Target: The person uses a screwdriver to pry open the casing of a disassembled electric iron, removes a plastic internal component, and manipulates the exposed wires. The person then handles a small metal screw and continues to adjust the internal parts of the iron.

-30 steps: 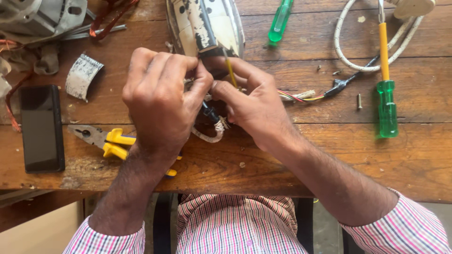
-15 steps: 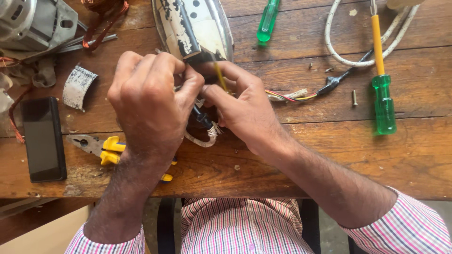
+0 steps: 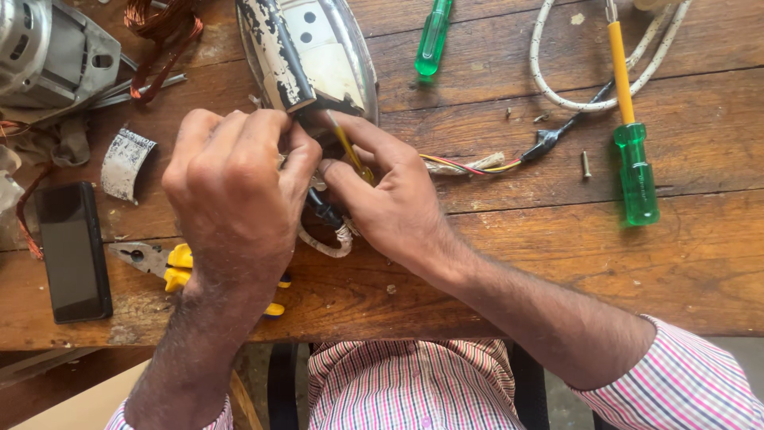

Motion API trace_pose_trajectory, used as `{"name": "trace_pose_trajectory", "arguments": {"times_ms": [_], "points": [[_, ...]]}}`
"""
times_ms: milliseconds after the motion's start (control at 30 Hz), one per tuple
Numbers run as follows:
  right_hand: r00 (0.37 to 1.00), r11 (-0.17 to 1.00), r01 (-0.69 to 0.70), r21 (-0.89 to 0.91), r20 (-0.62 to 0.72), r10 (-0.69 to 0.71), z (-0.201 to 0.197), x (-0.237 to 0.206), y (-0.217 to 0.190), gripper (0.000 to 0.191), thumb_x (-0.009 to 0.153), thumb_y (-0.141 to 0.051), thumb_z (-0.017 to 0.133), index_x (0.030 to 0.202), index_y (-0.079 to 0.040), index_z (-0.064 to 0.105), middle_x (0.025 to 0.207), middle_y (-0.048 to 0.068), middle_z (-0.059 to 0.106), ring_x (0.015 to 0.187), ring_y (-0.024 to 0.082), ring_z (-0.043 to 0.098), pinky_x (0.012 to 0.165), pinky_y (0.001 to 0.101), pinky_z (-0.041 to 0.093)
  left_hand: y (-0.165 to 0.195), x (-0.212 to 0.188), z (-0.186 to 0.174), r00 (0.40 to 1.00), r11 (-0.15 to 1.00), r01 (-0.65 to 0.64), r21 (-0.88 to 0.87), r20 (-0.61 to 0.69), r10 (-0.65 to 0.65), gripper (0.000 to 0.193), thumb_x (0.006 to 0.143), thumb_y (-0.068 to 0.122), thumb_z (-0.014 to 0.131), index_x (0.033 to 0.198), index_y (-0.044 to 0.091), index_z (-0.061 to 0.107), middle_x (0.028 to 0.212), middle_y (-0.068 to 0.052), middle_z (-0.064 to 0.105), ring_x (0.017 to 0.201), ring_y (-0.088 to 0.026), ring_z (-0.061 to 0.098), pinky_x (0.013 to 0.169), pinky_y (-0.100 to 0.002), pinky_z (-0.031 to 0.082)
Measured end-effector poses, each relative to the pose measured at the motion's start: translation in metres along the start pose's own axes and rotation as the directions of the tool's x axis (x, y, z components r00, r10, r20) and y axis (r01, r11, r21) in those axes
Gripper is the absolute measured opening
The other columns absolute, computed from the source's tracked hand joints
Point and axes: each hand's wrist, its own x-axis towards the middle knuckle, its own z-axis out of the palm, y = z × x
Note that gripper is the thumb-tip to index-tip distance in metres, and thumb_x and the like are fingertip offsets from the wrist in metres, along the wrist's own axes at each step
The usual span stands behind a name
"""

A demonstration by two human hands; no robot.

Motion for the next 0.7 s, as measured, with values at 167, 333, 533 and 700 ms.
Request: {"name": "trace_pose_trajectory", "arguments": {"times_ms": [167, 333, 533, 700], "points": [[0.997, 0.997, -0.071, -0.043, 0.017, 0.072, -0.0017, -0.0001, 0.0023, 0.045, 0.102, -0.008, 0.057, 0.147, -0.006, 0.054, 0.117, 0.008, 0.073, 0.102, 0.011, 0.071, 0.088, 0.0260, 0.063, -0.0038, -0.0004, 0.0018, 0.998, 1.000, 0.015, -0.004, 0.053, -0.015, 0.024, 0.100, 0.018, 0.088, 0.092, 0.000, 0.073, 0.088, -0.009, 0.072, 0.084, -0.024, 0.064, 0.069, -0.039, 0.051], [0.998, 0.999, -0.053, 0.007, 0.034, 0.053, -0.0019, 0.0008, 0.0035, 0.045, 0.104, -0.009, 0.059, 0.148, -0.004, 0.052, 0.128, 0.011, 0.072, 0.116, 0.013, 0.069, 0.100, 0.0281, 0.061, -0.0043, -0.0023, 0.0008, 0.999, 1.000, 0.009, -0.022, 0.054, -0.008, 0.024, 0.102, 0.017, 0.087, 0.092, 0.000, 0.073, 0.086, -0.009, 0.072, 0.087, -0.025, 0.064, 0.072, -0.039, 0.051], [1.000, 0.989, -0.024, -0.144, -0.001, 0.024, -0.0027, 0.0025, 0.0019, 0.044, 0.102, -0.010, 0.060, 0.146, -0.002, 0.055, 0.116, 0.009, 0.073, 0.103, 0.012, 0.070, 0.088, 0.0262, 0.060, -0.0048, -0.0011, 0.0035, 0.998, 1.000, 0.000, -0.003, 0.058, 0.001, 0.023, 0.099, 0.017, 0.088, 0.092, 0.001, 0.073, 0.089, -0.009, 0.072, 0.086, -0.025, 0.064, 0.071, -0.040, 0.051], [0.987, 0.987, -0.145, -0.063, -0.085, 0.139, -0.0019, 0.0023, -0.0040, 0.033, 0.100, -0.012, 0.058, 0.131, -0.003, 0.061, 0.094, 0.002, 0.074, 0.073, 0.006, 0.067, 0.059, 0.0197, 0.057, -0.0029, -0.0032, 0.0069, 1.000, 1.000, 0.003, -0.025, 0.019, -0.002, 0.018, 0.096, 0.012, 0.086, 0.092, 0.002, 0.072, 0.089, -0.009, 0.072, 0.087, -0.024, 0.064, 0.076, -0.040, 0.052]]}}
